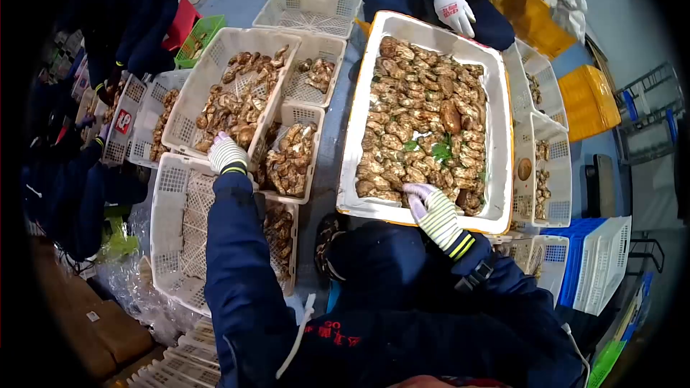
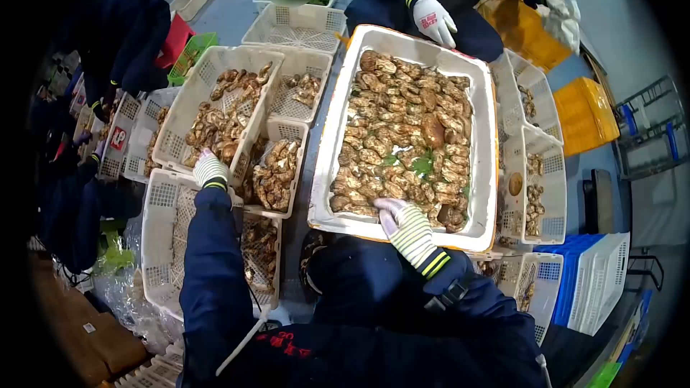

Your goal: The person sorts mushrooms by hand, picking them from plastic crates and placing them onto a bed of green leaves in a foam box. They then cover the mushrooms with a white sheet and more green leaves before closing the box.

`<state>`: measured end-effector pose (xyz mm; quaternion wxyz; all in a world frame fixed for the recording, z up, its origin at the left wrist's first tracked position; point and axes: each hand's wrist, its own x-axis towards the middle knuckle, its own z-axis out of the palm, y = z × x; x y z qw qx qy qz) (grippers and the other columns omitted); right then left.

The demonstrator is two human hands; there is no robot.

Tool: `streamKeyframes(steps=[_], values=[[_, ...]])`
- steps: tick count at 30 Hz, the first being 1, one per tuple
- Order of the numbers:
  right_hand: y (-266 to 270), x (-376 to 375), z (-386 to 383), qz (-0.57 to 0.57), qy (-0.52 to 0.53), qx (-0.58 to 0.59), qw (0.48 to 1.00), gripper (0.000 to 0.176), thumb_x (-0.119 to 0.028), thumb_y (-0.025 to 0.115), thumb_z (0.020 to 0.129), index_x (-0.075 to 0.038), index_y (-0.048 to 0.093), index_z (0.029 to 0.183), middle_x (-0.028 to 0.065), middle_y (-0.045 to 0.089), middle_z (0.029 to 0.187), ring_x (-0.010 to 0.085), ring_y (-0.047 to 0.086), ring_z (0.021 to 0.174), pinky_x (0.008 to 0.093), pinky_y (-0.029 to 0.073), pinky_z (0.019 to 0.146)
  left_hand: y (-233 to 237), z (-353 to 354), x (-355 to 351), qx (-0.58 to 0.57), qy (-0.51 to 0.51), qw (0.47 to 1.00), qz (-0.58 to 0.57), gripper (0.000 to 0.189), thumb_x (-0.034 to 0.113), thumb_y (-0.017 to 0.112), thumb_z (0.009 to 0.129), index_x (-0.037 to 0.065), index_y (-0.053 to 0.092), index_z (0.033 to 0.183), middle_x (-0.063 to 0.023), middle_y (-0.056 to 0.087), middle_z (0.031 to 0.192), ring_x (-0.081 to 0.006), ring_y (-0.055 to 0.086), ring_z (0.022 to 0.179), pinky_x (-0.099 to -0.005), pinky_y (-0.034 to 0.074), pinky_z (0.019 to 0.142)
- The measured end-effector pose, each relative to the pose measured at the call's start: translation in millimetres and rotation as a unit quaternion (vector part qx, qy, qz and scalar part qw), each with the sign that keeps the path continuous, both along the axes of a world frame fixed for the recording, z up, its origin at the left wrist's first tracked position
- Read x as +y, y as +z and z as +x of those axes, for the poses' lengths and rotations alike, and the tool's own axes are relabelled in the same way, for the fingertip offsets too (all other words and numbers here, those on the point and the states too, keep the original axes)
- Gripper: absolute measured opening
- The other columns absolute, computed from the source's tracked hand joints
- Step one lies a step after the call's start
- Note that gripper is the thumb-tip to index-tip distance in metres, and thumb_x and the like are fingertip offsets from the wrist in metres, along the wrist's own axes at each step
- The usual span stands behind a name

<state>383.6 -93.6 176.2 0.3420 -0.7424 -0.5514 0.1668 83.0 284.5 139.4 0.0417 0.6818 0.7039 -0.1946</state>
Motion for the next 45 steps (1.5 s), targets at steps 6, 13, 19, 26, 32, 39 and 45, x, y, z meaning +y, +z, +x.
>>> streamKeyframes(steps=[6, 13, 19, 26, 32, 39, 45], values=[[-17, 11, 73, 0.049, -0.13, 0.252, 0.958, 0.038, -0.012, 0.056, 0.1, 0.001, 0.054, 0.135, 0.01, 0.064, 0.124, 0.0153, 0.06, 0.111, 0.0271, 0.046, 0.099, -61, -19, -47, -0.34, -0.156, 0.874, 0.31, 0.074, 0.007, 0.068, 0.082, 0.0, 0.036, 0.148, -0.0253, 0.046, 0.144, -0.0403, 0.045, 0.132, -0.0427, 0.035, 0.115], [-32, -20, 181, 0.016, -0.187, 0.179, 0.966, 0.033, -0.009, 0.06, 0.096, 0.0, 0.061, 0.128, 0.0117, 0.07, 0.114, 0.0178, 0.065, 0.101, 0.0293, 0.05, 0.091, -4, 69, -149, -0.617, -0.174, 0.739, 0.207, 0.057, -0.001, 0.059, 0.086, 0.0, 0.047, 0.142, -0.0229, 0.054, 0.136, -0.0349, 0.055, 0.123, -0.0406, 0.042, 0.108], [-15, -21, 176, -0.084, -0.123, 0.046, 0.988, 0.03, -0.018, 0.061, 0.096, -0.005, 0.064, 0.124, 0.0156, 0.07, 0.112, 0.0275, 0.067, 0.103, 0.0357, 0.051, 0.091, 42, 178, -209, -0.667, -0.295, 0.666, 0.157, 0.047, 0.001, 0.06, 0.088, 0.0, 0.054, 0.135, -0.0198, 0.064, 0.122, -0.03, 0.064, 0.111, -0.0364, 0.051, 0.098], [-45, -8, 171, -0.161, -0.043, 0.041, 0.985, 0.029, -0.014, 0.058, 0.096, -0.007, 0.065, 0.123, 0.0148, 0.072, 0.103, 0.0277, 0.068, 0.094, 0.035, 0.052, 0.086, 24, 202, -216, -0.616, -0.362, 0.69, 0.116, 0.037, 0.0, 0.059, 0.091, 0.003, 0.061, 0.128, -0.02, 0.066, 0.119, -0.0335, 0.063, 0.111, -0.0379, 0.048, 0.102], [-53, 63, 175, -0.076, -0.052, -0.228, 0.969, 0.023, -0.008, 0.057, 0.09, -0.01, 0.071, 0.109, 0.0201, 0.069, 0.104, 0.035, 0.067, 0.096, 0.0427, 0.053, 0.084, 8, 207, -213, -0.731, -0.15, 0.648, -0.15, 0.036, 0.007, 0.062, 0.092, 0.003, 0.059, 0.128, -0.0165, 0.064, 0.122, -0.0303, 0.061, 0.113, -0.038, 0.047, 0.101], [-93, 82, 173, -0.18, -0.029, -0.416, 0.891, 0.021, -0.022, 0.052, 0.096, -0.013, 0.07, 0.1, 0.01, 0.068, 0.093, 0.0279, 0.069, 0.088, 0.0432, 0.053, 0.073, 14, 232, -241, -0.825, 0.166, 0.327, -0.431, 0.039, 0.022, 0.071, 0.092, 0.009, 0.057, 0.126, -0.009, 0.065, 0.118, -0.0216, 0.063, 0.105, -0.0361, 0.053, 0.094], [-62, 73, 177, -0.228, -0.069, -0.303, 0.923, 0.022, -0.018, 0.069, 0.083, -0.013, 0.071, 0.105, 0.0143, 0.07, 0.101, 0.0353, 0.068, 0.093, 0.0448, 0.055, 0.081, -13, 234, -234, -0.802, 0.176, 0.382, -0.425, 0.04, 0.022, 0.063, 0.097, 0.004, 0.053, 0.131, -0.0127, 0.063, 0.123, -0.0256, 0.062, 0.112, -0.0373, 0.052, 0.097]])
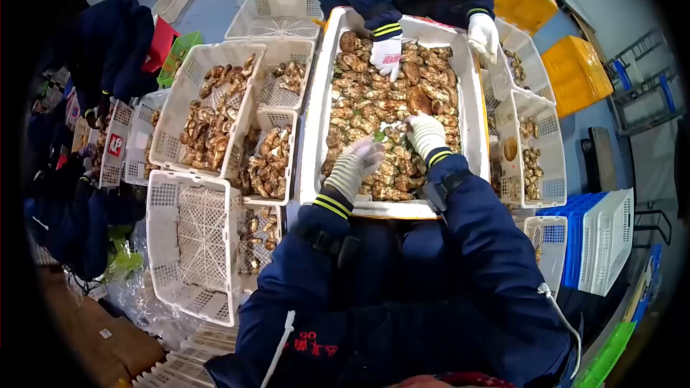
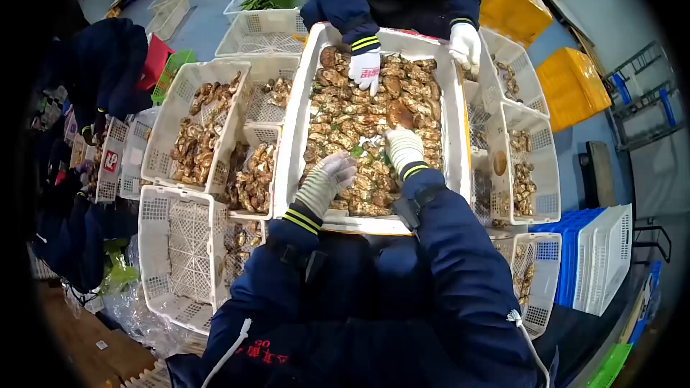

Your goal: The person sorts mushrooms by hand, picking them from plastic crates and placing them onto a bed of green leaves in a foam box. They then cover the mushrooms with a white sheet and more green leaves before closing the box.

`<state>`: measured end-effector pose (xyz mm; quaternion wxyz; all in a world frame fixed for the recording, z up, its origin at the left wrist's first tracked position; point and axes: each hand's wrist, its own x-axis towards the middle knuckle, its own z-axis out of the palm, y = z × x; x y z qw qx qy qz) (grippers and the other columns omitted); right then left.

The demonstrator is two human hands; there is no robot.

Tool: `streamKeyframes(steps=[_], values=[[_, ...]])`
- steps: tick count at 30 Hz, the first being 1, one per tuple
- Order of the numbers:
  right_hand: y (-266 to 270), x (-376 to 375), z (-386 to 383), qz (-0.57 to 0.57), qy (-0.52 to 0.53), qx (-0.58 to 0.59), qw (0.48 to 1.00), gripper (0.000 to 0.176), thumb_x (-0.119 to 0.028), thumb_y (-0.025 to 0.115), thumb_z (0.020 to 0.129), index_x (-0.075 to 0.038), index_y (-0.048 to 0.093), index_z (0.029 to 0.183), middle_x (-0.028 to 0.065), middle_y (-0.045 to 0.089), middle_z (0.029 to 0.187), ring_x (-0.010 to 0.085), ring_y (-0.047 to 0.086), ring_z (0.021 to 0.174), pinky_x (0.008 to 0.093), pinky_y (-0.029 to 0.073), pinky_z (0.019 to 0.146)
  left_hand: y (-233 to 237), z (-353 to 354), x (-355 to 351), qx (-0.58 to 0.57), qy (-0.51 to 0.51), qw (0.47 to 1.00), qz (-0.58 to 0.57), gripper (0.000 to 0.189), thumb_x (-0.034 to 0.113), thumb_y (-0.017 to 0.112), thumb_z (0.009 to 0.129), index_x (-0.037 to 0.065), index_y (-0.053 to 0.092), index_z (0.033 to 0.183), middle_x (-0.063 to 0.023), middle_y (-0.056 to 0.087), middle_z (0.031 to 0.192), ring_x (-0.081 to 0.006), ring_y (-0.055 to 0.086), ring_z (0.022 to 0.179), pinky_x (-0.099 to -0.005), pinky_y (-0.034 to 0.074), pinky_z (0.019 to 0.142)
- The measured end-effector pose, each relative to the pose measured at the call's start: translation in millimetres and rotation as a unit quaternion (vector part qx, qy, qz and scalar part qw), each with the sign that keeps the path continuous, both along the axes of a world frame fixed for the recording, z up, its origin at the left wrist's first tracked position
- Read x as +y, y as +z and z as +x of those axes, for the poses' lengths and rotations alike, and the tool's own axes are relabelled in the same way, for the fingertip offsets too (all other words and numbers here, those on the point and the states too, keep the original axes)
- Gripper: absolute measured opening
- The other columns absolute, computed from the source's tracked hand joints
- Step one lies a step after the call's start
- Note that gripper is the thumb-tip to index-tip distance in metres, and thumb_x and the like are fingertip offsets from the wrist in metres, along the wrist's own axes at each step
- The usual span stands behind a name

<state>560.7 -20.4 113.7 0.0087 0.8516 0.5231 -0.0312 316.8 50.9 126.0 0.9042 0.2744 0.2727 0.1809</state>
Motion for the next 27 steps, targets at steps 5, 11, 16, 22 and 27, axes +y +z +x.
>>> streamKeyframes(steps=[5, 11, 16, 22, 27], values=[[16, -30, 6, 0.171, -0.178, 0.56, 0.791, 0.044, -0.028, 0.076, 0.087, 0.0, 0.065, 0.12, 0.0027, 0.07, 0.098, 0.0126, 0.061, 0.076, 0.0274, 0.05, 0.068, -12, 0, 3, -0.034, -0.023, 0.999, -0.025, 0.04, 0.023, 0.064, 0.097, 0.007, 0.052, 0.132, -0.0151, 0.058, 0.132, -0.0298, 0.059, 0.118, -0.0427, 0.049, 0.101], [91, -34, -40, 0.099, -0.117, 0.722, 0.674, 0.038, -0.029, 0.066, 0.097, -0.006, 0.064, 0.127, -0.003, 0.066, 0.085, 0.0022, 0.052, 0.063, 0.0183, 0.041, 0.053, 24, 0, 0, -0.006, -0.079, 0.99, -0.115, 0.051, 0.049, 0.062, 0.095, 0.014, 0.052, 0.132, -0.0077, 0.058, 0.133, -0.0239, 0.057, 0.12, -0.0454, 0.047, 0.1], [1, -9, -6, 0.135, -0.037, 0.269, 0.953, 0.038, -0.024, 0.068, 0.089, -0.009, 0.067, 0.124, 0.0175, 0.069, 0.117, 0.0349, 0.066, 0.105, 0.0388, 0.05, 0.094, 14, -4, 0, -0.04, -0.075, 0.994, -0.072, 0.032, 0.023, 0.069, 0.094, 0.011, 0.06, 0.123, -0.0087, 0.065, 0.121, -0.0236, 0.063, 0.109, -0.0417, 0.054, 0.095], [-21, 14, -26, -0.055, -0.042, 0.042, 0.997, 0.037, -0.038, 0.07, 0.085, -0.011, 0.067, 0.111, 0.0176, 0.071, 0.101, 0.0365, 0.067, 0.097, 0.0465, 0.052, 0.086, 1, -2, 2, -0.08, -0.042, 0.991, -0.097, 0.028, 0.025, 0.062, 0.098, 0.01, 0.061, 0.121, -0.0081, 0.065, 0.116, -0.0246, 0.063, 0.109, -0.044, 0.052, 0.094], [-7, 7, -19, 0.093, -0.121, 0.246, 0.957, 0.045, -0.032, 0.075, 0.087, -0.004, 0.066, 0.121, 0.0147, 0.073, 0.102, 0.0244, 0.069, 0.09, 0.0347, 0.053, 0.081, 3, -2, 7, -0.083, 0.005, 0.987, -0.135, 0.032, 0.023, 0.062, 0.098, 0.003, 0.059, 0.123, -0.0121, 0.063, 0.122, -0.028, 0.061, 0.112, -0.0458, 0.055, 0.095]])
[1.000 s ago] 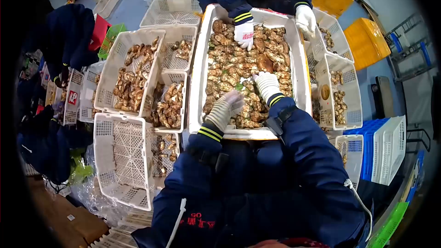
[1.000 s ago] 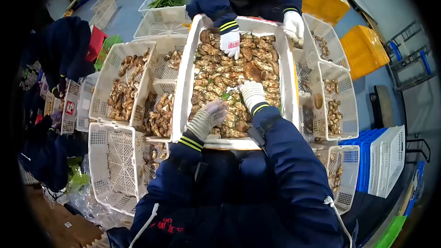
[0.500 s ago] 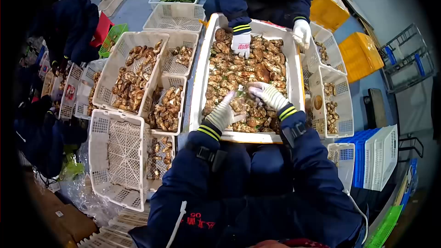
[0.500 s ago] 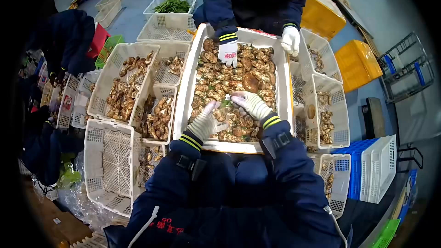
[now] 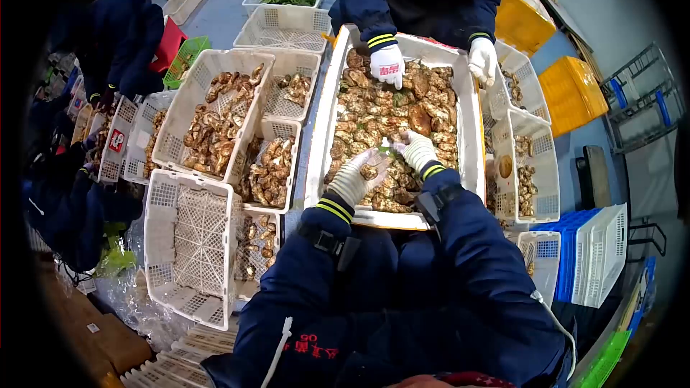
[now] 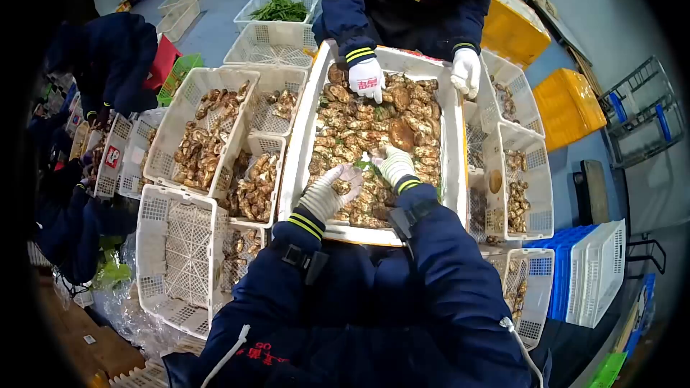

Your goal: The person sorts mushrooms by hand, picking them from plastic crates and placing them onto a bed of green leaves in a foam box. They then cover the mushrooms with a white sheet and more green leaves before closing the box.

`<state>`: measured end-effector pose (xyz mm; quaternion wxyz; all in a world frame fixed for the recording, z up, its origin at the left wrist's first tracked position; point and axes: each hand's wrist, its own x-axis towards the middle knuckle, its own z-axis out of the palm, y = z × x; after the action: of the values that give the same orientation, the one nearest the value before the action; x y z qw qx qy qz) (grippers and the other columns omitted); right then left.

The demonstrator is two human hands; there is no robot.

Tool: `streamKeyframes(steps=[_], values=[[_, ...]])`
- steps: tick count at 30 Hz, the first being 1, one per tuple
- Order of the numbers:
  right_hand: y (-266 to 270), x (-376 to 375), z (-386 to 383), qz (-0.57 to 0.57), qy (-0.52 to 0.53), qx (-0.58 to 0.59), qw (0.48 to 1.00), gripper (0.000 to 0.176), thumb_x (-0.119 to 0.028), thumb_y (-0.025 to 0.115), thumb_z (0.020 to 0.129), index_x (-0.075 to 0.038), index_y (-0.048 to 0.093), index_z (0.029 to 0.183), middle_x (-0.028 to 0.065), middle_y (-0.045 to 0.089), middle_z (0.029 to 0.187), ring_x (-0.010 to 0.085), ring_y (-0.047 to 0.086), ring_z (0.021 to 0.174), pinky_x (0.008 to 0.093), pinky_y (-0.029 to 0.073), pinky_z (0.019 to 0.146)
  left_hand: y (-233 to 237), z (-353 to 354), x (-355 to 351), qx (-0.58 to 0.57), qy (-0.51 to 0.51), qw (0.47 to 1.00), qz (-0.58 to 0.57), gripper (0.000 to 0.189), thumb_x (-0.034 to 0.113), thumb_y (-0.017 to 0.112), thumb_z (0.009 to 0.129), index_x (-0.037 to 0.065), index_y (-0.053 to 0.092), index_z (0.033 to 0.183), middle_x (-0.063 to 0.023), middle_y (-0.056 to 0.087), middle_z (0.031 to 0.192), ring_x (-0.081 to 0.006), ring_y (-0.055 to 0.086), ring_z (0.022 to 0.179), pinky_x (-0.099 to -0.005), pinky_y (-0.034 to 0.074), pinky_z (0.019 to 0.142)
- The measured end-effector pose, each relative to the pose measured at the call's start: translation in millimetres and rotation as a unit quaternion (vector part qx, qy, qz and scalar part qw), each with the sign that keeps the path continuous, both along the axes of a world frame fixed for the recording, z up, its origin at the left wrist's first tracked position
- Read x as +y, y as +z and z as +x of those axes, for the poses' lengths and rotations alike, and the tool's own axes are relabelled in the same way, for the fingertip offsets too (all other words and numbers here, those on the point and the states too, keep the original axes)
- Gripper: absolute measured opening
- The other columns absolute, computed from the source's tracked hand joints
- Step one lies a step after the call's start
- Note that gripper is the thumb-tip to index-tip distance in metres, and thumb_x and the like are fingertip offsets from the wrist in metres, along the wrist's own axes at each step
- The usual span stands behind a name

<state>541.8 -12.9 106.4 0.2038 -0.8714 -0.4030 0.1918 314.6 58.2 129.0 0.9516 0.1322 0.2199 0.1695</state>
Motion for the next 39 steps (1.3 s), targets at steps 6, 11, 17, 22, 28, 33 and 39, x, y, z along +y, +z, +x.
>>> streamKeyframes(steps=[6, 11, 17, 22, 28, 33, 39], values=[[49, -33, -23, 0.157, -0.001, 0.472, 0.868, 0.057, -0.029, 0.069, 0.094, 0.004, 0.051, 0.137, 0.0107, 0.069, 0.107, 0.0157, 0.066, 0.096, 0.0258, 0.055, 0.078, 13, 5, 1, -0.023, 0.021, 0.999, -0.035, 0.051, 0.051, 0.047, 0.101, 0.005, 0.058, 0.119, -0.0107, 0.062, 0.11, -0.0308, 0.06, 0.11, -0.0514, 0.052, 0.097], [68, -38, -61, 0.148, 0.149, 0.09, 0.974, 0.044, -0.03, 0.057, 0.099, 0.001, 0.057, 0.131, 0.02, 0.067, 0.115, 0.0337, 0.064, 0.106, 0.0378, 0.05, 0.094, 7, 9, 2, -0.014, 0.042, 0.994, -0.102, 0.067, 0.06, 0.037, 0.101, 0.001, 0.054, 0.128, -0.0129, 0.043, 0.14, -0.0342, 0.035, 0.134, -0.0638, 0.038, 0.106], [62, -42, -71, 0.219, 0.138, 0.139, 0.956, 0.049, -0.035, 0.056, 0.098, -0.001, 0.055, 0.135, 0.0242, 0.061, 0.128, 0.0371, 0.056, 0.122, 0.0409, 0.041, 0.106, -4, 10, 4, -0.037, 0.041, 0.996, -0.071, 0.07, 0.061, 0.032, 0.102, 0.003, 0.047, 0.138, -0.0213, 0.034, 0.146, -0.0364, 0.029, 0.142, -0.0663, 0.03, 0.11], [89, -36, -107, 0.062, 0.153, -0.022, 0.986, 0.092, -0.044, 0.077, 0.08, 0.003, 0.036, 0.147, 0.0307, 0.044, 0.145, 0.0428, 0.042, 0.137, 0.0417, 0.033, 0.115, 15, 8, 5, -0.028, -0.055, 0.997, -0.042, 0.07, 0.064, 0.027, 0.101, 0.011, 0.043, 0.146, -0.0209, 0.033, 0.153, -0.029, 0.038, 0.138, -0.0556, 0.034, 0.111], [107, -53, -90, 0.123, 0.131, 0.009, 0.984, 0.081, -0.038, 0.079, 0.079, -0.003, 0.044, 0.143, 0.0273, 0.055, 0.136, 0.0397, 0.056, 0.123, 0.0398, 0.043, 0.106, -42, 14, 2, -0.09, -0.146, 0.876, 0.451, 0.06, 0.054, 0.034, 0.102, 0.02, 0.031, 0.153, -0.0055, 0.038, 0.154, -0.0281, 0.034, 0.142, -0.0554, 0.019, 0.119], [132, -139, 21, 0.321, -0.185, 0.015, 0.929, 0.076, -0.025, 0.08, 0.083, -0.004, 0.042, 0.146, 0.0148, 0.063, 0.116, 0.0222, 0.063, 0.102, 0.0303, 0.056, 0.088, -14, 10, 3, 0.099, 0.034, 0.994, 0.029, 0.061, 0.047, 0.048, 0.101, 0.003, 0.04, 0.144, -0.0221, 0.055, 0.138, -0.0396, 0.053, 0.126, -0.0525, 0.043, 0.107], [6, -270, 153, 0.366, -0.444, 0.352, 0.738, 0.039, -0.036, 0.076, 0.087, -0.015, 0.061, 0.116, -0.0001, 0.059, 0.083, 0.0126, 0.055, 0.063, 0.0267, 0.046, 0.048, -5, 10, 2, 0.115, 0.022, 0.993, 0.017, 0.063, 0.047, 0.05, 0.101, 0.003, 0.039, 0.145, -0.0208, 0.057, 0.135, -0.0388, 0.057, 0.123, -0.0496, 0.048, 0.102]])
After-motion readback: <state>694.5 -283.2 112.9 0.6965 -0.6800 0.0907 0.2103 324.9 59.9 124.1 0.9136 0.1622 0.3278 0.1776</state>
